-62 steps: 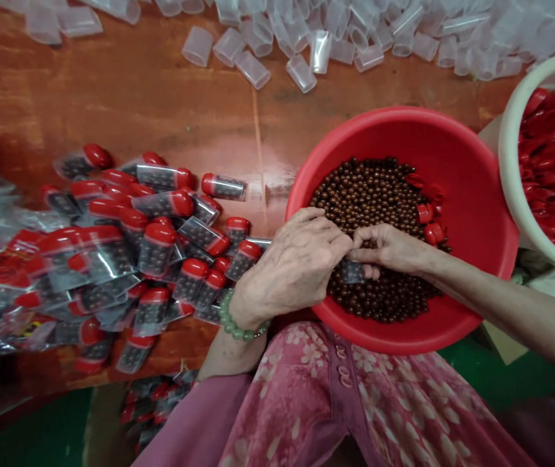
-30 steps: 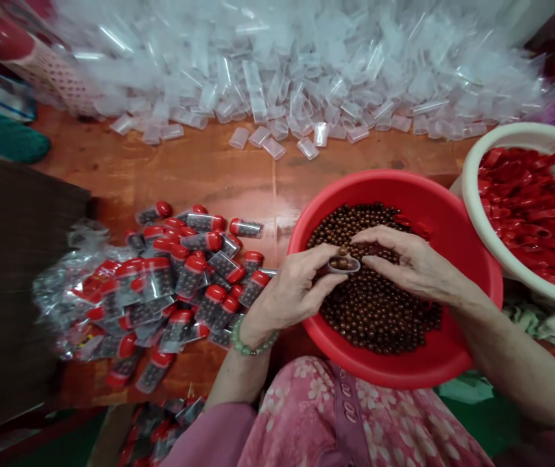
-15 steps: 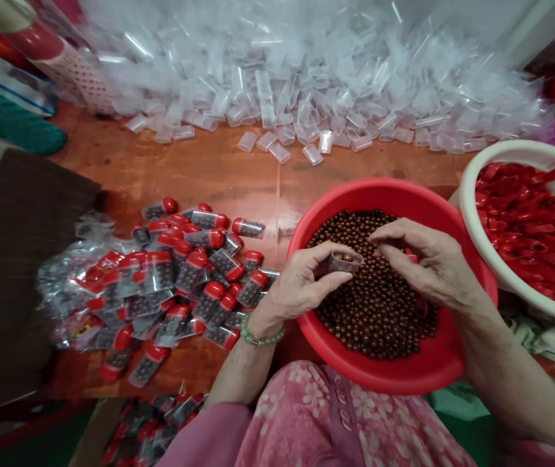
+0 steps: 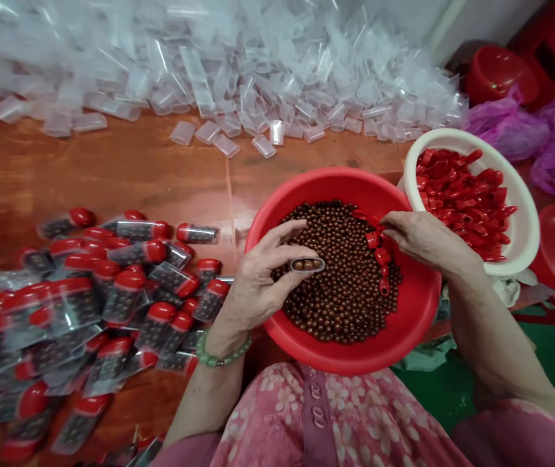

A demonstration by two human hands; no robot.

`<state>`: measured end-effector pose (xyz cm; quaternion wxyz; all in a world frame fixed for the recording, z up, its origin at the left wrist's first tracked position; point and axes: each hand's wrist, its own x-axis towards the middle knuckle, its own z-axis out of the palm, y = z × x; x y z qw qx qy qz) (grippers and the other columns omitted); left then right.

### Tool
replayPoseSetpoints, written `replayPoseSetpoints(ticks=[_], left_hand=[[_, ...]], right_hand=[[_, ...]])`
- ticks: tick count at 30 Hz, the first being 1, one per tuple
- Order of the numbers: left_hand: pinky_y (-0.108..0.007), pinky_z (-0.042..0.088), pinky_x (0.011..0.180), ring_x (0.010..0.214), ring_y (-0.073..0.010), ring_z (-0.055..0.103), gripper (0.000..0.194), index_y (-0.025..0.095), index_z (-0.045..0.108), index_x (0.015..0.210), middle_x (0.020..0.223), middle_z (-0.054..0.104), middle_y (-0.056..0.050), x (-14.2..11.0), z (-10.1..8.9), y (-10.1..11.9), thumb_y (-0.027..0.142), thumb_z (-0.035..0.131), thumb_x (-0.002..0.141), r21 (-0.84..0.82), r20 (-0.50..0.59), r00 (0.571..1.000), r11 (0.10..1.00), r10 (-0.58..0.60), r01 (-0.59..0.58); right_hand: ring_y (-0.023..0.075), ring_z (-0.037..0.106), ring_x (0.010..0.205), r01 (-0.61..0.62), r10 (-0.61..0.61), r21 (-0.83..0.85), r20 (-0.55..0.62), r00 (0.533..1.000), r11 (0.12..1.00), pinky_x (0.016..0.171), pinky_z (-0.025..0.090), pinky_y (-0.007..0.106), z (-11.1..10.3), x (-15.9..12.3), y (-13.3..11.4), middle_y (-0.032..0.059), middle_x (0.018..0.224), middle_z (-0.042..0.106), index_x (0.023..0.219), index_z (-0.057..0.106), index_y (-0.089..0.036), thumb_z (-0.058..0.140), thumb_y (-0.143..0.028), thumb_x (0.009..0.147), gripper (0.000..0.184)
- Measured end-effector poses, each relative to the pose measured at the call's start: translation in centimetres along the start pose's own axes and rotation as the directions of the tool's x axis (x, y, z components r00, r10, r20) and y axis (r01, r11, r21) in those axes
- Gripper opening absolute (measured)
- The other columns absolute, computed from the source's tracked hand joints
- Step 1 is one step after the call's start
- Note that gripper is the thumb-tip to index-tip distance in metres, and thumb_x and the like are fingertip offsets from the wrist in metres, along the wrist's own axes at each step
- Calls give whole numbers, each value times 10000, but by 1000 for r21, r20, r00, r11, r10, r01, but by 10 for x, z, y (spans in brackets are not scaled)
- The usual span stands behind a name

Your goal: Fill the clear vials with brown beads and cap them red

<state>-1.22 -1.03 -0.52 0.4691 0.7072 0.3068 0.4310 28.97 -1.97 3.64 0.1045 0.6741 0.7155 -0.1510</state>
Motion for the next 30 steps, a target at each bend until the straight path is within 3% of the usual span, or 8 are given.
replayPoseSetpoints(ticks=[3, 8, 11, 16, 24, 27, 28, 30], left_hand=[[-381, 473, 1144, 1302, -211, 615, 207, 227, 770, 1056, 1367, 655, -99, 1, 0, -4, 173, 747, 858, 38, -10, 1000, 999, -2, 3], [-382, 497, 1116, 1255, -213, 645, 183, 206, 764, 1042, 1299, 689, -103, 2, 0, -5, 165, 727, 868, 17, 33, 999, 1000, -13, 12], [-388, 501, 1109, 1232, -214, 655, 163, 198, 760, 1024, 1276, 698, -99, 2, 0, -4, 163, 722, 870, 7, 45, 999, 1000, -17, 16], [-385, 504, 1102, 1200, -212, 667, 155, 179, 752, 1012, 1267, 698, -104, 4, 0, -3, 141, 700, 871, 7, 86, 995, 999, -45, 45], [-384, 491, 1110, 1211, -211, 661, 168, 161, 752, 1027, 1269, 696, -124, 4, 0, -5, 146, 689, 872, -9, 83, 996, 999, -31, 32], [-387, 499, 1099, 1223, -221, 656, 176, 161, 752, 1036, 1278, 691, -130, 5, 1, -7, 164, 686, 873, -27, 85, 996, 999, -27, 29], [-393, 500, 1098, 1227, -226, 654, 180, 161, 753, 1036, 1280, 690, -130, 5, 1, -7, 160, 682, 871, -30, 90, 996, 999, -26, 29], [-405, 497, 1101, 1222, -233, 655, 185, 161, 755, 1030, 1272, 694, -129, 6, 1, -7, 149, 679, 862, -28, 113, 993, 999, -35, 38]], right_hand=[[190, 674, 829, 68, -52, -122, 127, 991, 990, 717, 438, 283, 9, 11, -5, 69, 925, 708, 1027, 663, -180, 480, -196, 959, 196], [206, 656, 760, 85, -43, -249, 172, 984, 965, 636, 409, 315, 24, 25, -10, 142, 1117, 625, 1104, 648, -146, 537, -160, 892, 240], [236, 654, 808, 95, -47, -288, 170, 984, 953, 643, 424, 328, 29, 26, -10, 160, 1130, 599, 1096, 636, -132, 543, -176, 893, 228], [336, 608, 1059, 132, -94, -323, 130, 987, 937, 859, 451, 410, 38, 19, -12, 201, 1122, 621, 1122, 597, -94, 491, -175, 923, 240], [365, 587, 1063, 166, -155, -309, 61, 986, 936, 886, 454, 476, 40, 16, -5, 190, 1096, 670, 1082, 621, -111, 625, -267, 877, 258], [296, 619, 1021, 227, -226, 0, -87, 970, 974, 895, 488, 451, 33, 9, -6, 129, 1086, 678, 1125, 609, -159, 663, -366, 881, 324], [259, 639, 966, 252, -226, 198, -146, 963, 947, 864, 512, 416, 31, 6, -8, 101, 1054, 683, 1125, 600, -176, 678, -389, 873, 339], [195, 653, 840, 263, -175, 555, -207, 963, 789, 751, 542, 335, 28, 0, -15, 49, 970, 682, 1084, 599, -201, 731, -426, 832, 363]])
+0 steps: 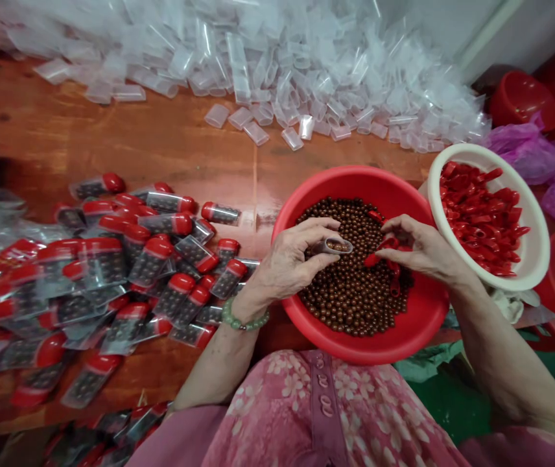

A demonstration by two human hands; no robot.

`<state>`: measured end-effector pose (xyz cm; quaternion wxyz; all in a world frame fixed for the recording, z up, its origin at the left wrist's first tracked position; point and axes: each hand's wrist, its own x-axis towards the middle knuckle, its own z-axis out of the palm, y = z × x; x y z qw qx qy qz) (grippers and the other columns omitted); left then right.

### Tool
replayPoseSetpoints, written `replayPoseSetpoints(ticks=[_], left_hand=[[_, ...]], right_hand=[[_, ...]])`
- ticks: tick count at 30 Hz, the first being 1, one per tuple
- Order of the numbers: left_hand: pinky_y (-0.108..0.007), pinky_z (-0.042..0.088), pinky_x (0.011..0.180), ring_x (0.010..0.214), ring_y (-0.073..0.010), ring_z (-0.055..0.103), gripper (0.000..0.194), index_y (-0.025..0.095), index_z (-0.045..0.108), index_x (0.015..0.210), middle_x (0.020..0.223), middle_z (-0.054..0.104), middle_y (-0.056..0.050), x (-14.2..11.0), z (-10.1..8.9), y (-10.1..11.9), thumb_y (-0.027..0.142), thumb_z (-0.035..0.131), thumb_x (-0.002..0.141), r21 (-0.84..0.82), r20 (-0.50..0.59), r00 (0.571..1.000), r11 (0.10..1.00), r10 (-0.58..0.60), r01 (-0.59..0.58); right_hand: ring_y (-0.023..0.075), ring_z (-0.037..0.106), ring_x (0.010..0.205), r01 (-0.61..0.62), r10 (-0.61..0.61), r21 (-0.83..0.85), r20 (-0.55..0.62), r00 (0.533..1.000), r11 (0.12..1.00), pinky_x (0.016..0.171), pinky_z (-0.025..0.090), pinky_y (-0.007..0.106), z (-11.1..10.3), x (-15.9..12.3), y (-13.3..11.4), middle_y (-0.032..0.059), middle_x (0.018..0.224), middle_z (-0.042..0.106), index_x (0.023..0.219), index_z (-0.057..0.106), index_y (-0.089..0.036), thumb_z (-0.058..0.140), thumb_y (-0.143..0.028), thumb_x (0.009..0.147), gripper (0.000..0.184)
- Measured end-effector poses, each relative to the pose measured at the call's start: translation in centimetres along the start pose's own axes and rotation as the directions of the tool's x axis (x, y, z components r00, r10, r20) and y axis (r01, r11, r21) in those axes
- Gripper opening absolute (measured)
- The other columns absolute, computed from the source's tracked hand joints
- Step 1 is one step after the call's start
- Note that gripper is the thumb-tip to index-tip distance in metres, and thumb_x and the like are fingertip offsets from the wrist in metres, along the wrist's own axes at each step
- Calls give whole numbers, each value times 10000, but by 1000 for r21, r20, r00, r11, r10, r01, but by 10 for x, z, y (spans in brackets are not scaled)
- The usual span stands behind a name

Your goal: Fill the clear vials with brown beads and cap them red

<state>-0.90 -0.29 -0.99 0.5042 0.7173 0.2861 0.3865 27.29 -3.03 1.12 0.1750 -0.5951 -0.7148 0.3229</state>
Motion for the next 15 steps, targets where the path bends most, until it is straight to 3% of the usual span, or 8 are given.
replayPoseSetpoints(ticks=[2, 5, 11, 15], left_hand=[[-412, 493, 1105, 1211, -235, 657, 179, 161, 754, 1020, 1253, 702, -123, 0, -1, 1, 149, 677, 858, -2, 21, 1000, 1000, -18, 18], [-412, 498, 1091, 1192, -228, 660, 173, 170, 746, 1019, 1248, 705, -113, 1, -2, 4, 163, 664, 868, -22, 51, 998, 999, -29, 31], [-416, 495, 1057, 1203, -247, 655, 142, 179, 732, 1009, 1166, 741, -108, 2, -6, 5, 195, 682, 877, -60, 234, 972, 998, 11, 3], [-363, 517, 983, 1067, -211, 686, 131, 166, 735, 994, 1039, 743, -89, 1, -7, 4, 206, 692, 877, -89, 199, 979, 996, 37, -19]], right_hand=[[153, 624, 712, -43, 44, 195, 1, 999, 980, 619, 518, 279, 4, -2, -9, 10, 877, 660, 1011, 624, -213, 785, -470, 775, 384], [126, 578, 650, -12, 14, 270, -6, 1000, 963, 575, 485, 255, 9, 1, -21, -6, 809, 645, 901, 678, -217, 836, -497, 723, 367], [177, 657, 826, 138, -35, 362, -277, 960, 922, 772, 554, 321, 18, 14, -40, 17, 848, 688, 834, 710, -228, 846, -495, 709, 325], [183, 684, 927, 165, -41, 447, -273, 961, 879, 887, 562, 343, 25, 15, -50, 22, 925, 728, 883, 747, -239, 855, -400, 722, 252]])
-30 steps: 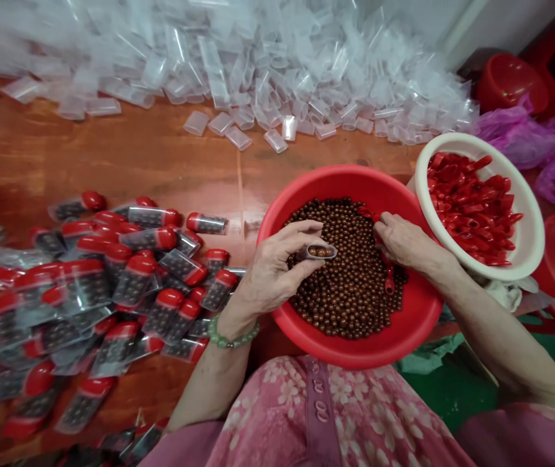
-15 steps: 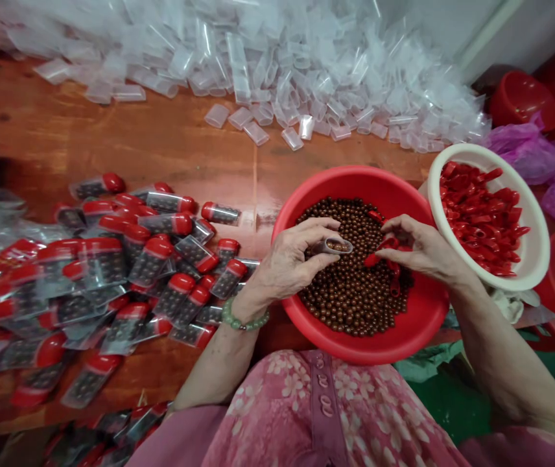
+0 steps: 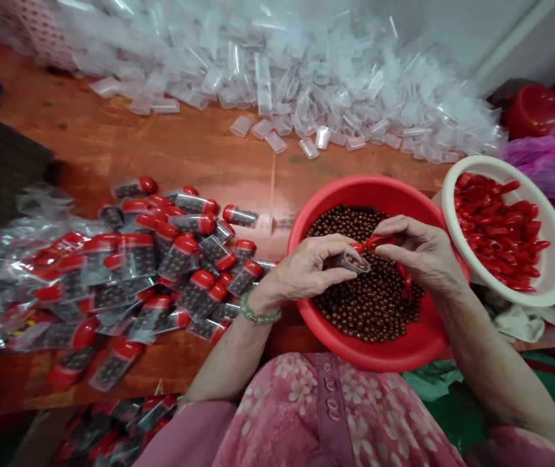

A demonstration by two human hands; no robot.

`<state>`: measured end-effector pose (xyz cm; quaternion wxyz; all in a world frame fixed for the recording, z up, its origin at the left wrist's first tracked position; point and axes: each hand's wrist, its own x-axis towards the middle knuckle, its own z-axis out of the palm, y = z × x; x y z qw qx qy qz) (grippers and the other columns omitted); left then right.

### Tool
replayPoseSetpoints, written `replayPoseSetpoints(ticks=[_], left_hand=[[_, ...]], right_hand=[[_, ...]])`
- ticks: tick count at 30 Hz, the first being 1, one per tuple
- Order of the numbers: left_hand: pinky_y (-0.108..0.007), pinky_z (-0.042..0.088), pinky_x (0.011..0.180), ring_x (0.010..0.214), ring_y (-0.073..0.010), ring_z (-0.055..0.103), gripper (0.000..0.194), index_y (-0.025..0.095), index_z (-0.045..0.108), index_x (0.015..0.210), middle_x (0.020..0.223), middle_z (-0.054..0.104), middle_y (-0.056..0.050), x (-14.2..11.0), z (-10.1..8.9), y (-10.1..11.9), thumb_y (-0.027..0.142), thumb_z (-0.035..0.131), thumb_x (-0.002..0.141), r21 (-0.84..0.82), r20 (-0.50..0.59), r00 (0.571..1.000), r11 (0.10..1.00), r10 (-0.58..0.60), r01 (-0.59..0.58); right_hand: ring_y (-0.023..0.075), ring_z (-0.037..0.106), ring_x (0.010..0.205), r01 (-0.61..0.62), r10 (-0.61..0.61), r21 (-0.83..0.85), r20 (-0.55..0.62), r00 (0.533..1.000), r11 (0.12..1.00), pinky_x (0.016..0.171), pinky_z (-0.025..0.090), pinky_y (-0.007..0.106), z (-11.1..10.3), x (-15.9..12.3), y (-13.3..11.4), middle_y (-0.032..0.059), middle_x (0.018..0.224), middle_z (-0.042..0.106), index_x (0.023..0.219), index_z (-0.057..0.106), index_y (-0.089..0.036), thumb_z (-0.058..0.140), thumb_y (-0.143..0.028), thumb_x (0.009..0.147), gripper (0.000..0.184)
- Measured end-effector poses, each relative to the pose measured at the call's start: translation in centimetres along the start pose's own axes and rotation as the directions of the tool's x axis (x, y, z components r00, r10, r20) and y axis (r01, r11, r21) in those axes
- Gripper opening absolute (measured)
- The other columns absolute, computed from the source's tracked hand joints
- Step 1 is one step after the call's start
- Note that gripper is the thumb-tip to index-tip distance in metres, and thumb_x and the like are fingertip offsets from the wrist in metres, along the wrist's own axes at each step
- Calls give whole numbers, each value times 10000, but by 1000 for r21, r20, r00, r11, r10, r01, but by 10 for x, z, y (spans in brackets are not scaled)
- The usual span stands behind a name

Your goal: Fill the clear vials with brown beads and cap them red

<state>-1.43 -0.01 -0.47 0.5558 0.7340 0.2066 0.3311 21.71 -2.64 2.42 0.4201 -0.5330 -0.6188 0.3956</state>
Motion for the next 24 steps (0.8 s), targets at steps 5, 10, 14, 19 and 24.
replayPoseSetpoints(ticks=[5, 10, 14, 19, 24], left_hand=[[-356, 516, 1011, 1058, -192, 681, 125, 182, 753, 973, 1074, 728, -85, -4, -1, 3, 208, 719, 856, -130, -49, 999, 992, -11, 5], [-353, 536, 997, 1062, -192, 681, 132, 189, 760, 960, 1100, 705, -88, -6, -3, 5, 217, 749, 832, -207, -39, 998, 978, -43, 34], [-382, 531, 1030, 1090, -203, 675, 129, 197, 766, 967, 1135, 683, -94, -5, -3, 4, 245, 739, 851, -133, 16, 1000, 991, -25, 27], [-497, 431, 1176, 1350, -283, 567, 129, 209, 765, 972, 1458, 547, -127, -3, -2, 3, 220, 736, 847, 4, 26, 998, 999, -55, 55], [-479, 439, 1173, 1394, -282, 534, 131, 186, 733, 1002, 1481, 536, -152, -3, -2, 3, 200, 687, 881, -8, 6, 999, 999, -51, 51]], right_hand=[[203, 711, 977, -61, 54, 121, 62, 997, 991, 877, 595, 350, 3, -8, -5, 46, 1004, 764, 949, 792, -253, 892, -413, 680, 328], [175, 736, 872, -108, 83, 245, 112, 990, 963, 776, 618, 307, 7, -8, -5, 28, 966, 789, 971, 788, -271, 880, -351, 710, 288], [203, 732, 906, 36, -46, 94, 103, 994, 995, 832, 607, 349, 4, -5, -14, 38, 959, 782, 972, 768, -264, 818, -388, 786, 229], [246, 687, 992, 275, -186, -465, 230, 955, 841, 915, 549, 411, -2, 1, -22, 91, 1061, 736, 1109, 724, -247, 597, -300, 954, 208], [283, 644, 998, 234, 38, -788, 309, 950, 569, 932, 511, 457, -3, 7, -11, 155, 1063, 672, 1248, 664, -165, 435, -246, 1004, 344]])
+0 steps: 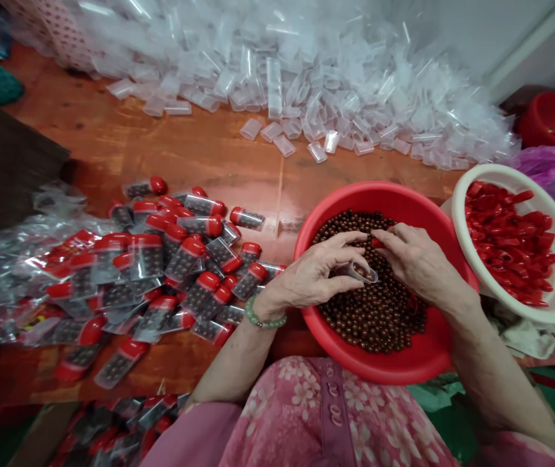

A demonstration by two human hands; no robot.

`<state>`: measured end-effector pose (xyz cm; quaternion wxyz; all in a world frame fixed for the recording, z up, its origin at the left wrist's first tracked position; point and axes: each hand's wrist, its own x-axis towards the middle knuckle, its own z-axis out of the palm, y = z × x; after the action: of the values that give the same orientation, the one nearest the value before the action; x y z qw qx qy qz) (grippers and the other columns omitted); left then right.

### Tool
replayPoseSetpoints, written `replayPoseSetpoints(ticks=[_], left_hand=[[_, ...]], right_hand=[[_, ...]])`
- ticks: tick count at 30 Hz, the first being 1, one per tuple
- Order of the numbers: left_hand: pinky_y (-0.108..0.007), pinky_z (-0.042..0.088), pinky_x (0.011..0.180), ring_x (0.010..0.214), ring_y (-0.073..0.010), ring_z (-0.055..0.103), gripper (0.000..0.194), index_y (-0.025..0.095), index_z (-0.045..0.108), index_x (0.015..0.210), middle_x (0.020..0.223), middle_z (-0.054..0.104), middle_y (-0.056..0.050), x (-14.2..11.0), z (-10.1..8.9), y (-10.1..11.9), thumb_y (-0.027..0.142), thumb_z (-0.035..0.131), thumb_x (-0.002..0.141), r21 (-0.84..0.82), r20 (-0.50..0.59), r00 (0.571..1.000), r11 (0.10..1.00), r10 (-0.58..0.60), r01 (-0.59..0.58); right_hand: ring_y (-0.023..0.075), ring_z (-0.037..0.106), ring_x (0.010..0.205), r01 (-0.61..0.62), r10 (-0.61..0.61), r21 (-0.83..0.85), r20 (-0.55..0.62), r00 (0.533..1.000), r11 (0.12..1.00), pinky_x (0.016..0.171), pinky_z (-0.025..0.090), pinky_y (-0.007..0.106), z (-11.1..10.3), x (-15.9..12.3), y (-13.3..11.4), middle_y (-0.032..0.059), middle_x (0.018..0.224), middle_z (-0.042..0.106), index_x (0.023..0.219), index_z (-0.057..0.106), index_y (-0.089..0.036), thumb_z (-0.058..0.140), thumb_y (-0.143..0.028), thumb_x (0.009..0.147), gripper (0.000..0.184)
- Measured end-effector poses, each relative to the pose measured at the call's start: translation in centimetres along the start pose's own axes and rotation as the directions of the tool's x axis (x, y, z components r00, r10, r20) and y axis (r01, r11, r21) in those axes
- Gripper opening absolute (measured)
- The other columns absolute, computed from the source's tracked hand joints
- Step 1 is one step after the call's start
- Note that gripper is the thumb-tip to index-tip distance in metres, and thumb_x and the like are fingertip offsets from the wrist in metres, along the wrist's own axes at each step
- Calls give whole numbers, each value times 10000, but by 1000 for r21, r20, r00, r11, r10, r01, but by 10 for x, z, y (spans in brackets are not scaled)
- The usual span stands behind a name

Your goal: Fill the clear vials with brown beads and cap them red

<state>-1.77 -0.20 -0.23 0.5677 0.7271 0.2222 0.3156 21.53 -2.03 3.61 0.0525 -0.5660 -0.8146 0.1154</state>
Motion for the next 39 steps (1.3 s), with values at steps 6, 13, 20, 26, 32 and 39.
replayPoseSetpoints(ticks=[6, 13, 20, 26, 32, 39], left_hand=[[-351, 553, 934, 1029, -199, 692, 149, 168, 682, 1044, 1152, 712, -103, 2, 1, 2, 227, 626, 919, -137, -29, 998, 989, -58, 53], [-258, 475, 714, 748, -129, 591, 165, 159, 637, 974, 831, 662, -8, 2, 1, 2, 315, 603, 932, -88, -25, 993, 990, -114, 112], [-274, 442, 701, 729, -130, 532, 214, 148, 621, 967, 808, 619, -3, 2, 3, -1, 356, 580, 939, -18, -41, 990, 991, -135, 134], [-275, 415, 673, 714, -127, 498, 198, 160, 573, 906, 791, 571, 5, 2, 2, -1, 353, 548, 946, -50, -71, 988, 990, -137, 133], [-275, 405, 669, 714, -131, 487, 150, 187, 490, 877, 791, 544, 7, 1, 4, 1, 307, 489, 966, -2, -87, 986, 990, -142, 143], [-264, 376, 650, 693, -122, 439, 122, 205, 431, 870, 787, 501, 22, 1, 6, 3, 256, 485, 967, 56, -104, 987, 990, -122, 128]], right_hand=[[168, 642, 818, 55, 36, 508, -168, 985, 860, 710, 537, 293, -6, -6, -4, 35, 967, 668, 1299, 624, -259, 606, -376, 963, 357], [199, 733, 883, 215, -5, 487, -396, 918, 846, 820, 602, 356, 2, -11, -34, 20, 1014, 774, 1181, 713, -320, 708, -213, 898, 303], [234, 767, 880, 270, -23, 420, -507, 862, 866, 808, 646, 398, 12, -6, -45, 17, 981, 801, 1117, 759, -348, 712, -151, 876, 314], [252, 775, 949, 305, -84, 299, -575, 814, 904, 839, 663, 387, 21, -9, -46, 86, 1096, 793, 1168, 760, -274, 726, -150, 860, 335], [214, 774, 972, 264, -1, 424, -527, 850, 866, 889, 654, 361, 21, -6, -46, 42, 1088, 799, 1167, 761, -275, 683, -109, 887, 335], [206, 778, 952, 290, 6, 457, -544, 839, 841, 877, 657, 357, 22, -3, -44, 40, 1055, 806, 1161, 764, -265, 716, -98, 864, 344]])
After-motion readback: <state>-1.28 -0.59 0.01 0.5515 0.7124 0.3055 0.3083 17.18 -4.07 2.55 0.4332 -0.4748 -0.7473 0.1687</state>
